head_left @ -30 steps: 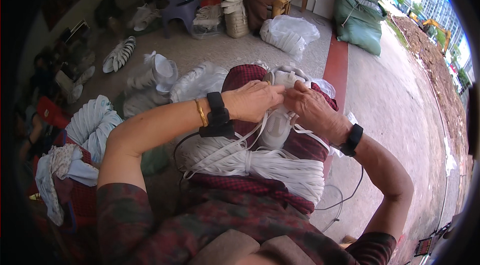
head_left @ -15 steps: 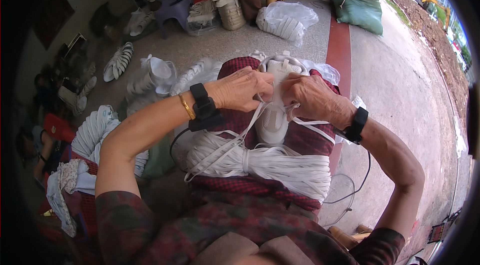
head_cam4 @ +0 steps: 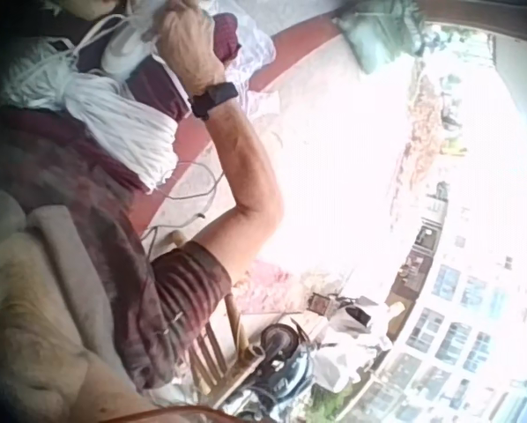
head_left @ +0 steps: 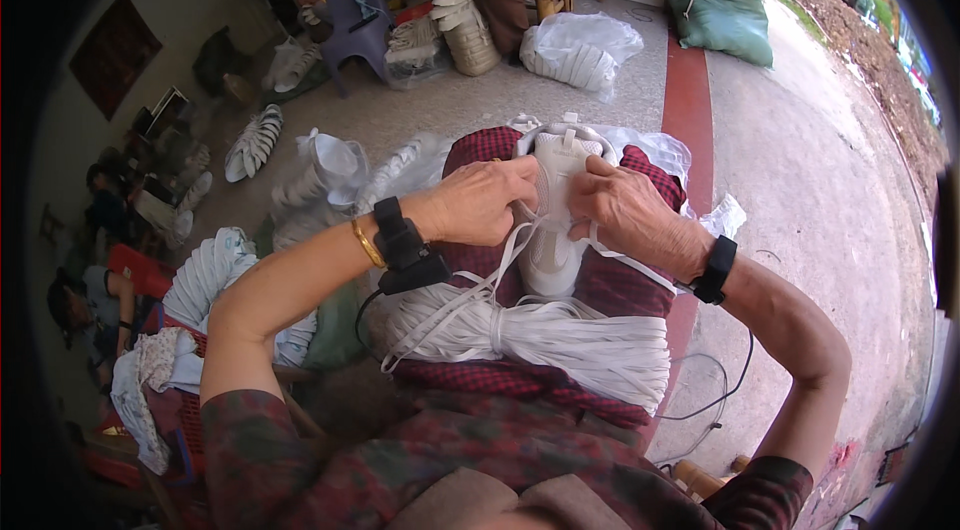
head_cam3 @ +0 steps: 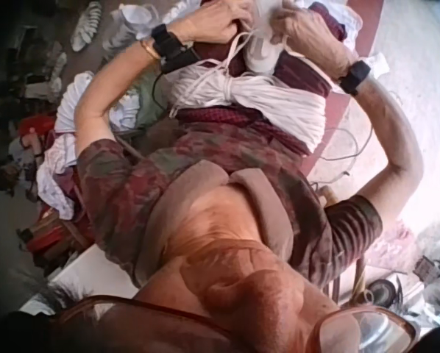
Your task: Lace a white sneaker while sitting in a factory environment.
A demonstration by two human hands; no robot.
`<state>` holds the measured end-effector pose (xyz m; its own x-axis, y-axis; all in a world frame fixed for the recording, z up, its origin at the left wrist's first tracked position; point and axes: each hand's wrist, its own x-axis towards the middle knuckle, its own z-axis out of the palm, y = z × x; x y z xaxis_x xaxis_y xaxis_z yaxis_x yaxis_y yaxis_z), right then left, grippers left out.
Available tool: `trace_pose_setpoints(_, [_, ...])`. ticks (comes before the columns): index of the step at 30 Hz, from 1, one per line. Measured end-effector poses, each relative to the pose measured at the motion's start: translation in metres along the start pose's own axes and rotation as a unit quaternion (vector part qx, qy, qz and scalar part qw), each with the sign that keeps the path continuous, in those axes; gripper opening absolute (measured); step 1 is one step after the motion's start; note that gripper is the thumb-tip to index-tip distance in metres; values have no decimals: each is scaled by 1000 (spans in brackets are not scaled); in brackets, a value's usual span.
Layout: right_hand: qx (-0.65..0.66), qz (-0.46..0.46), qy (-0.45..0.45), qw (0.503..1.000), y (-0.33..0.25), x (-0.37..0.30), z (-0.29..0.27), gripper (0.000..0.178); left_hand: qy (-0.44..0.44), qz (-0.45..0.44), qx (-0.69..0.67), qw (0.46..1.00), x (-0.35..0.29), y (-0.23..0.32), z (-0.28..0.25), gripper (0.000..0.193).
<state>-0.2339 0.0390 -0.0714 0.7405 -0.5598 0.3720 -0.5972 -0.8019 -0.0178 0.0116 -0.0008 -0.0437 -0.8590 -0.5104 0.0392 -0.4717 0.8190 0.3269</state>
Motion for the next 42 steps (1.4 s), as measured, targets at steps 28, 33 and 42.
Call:
trace_pose_setpoints(28, [-71,47,-7,996,-8,0,17,21,139,-105,56,983,13,19,25,19])
trace_pose_setpoints(33, [-21,62,-30,997,-10,14,17,15,133,-178,-7,975,13,11,27,12])
trace_pose_setpoints(42, [-13,91,8,996,-12,22,36,17,212,-140,-28,967,21,-7,37,22])
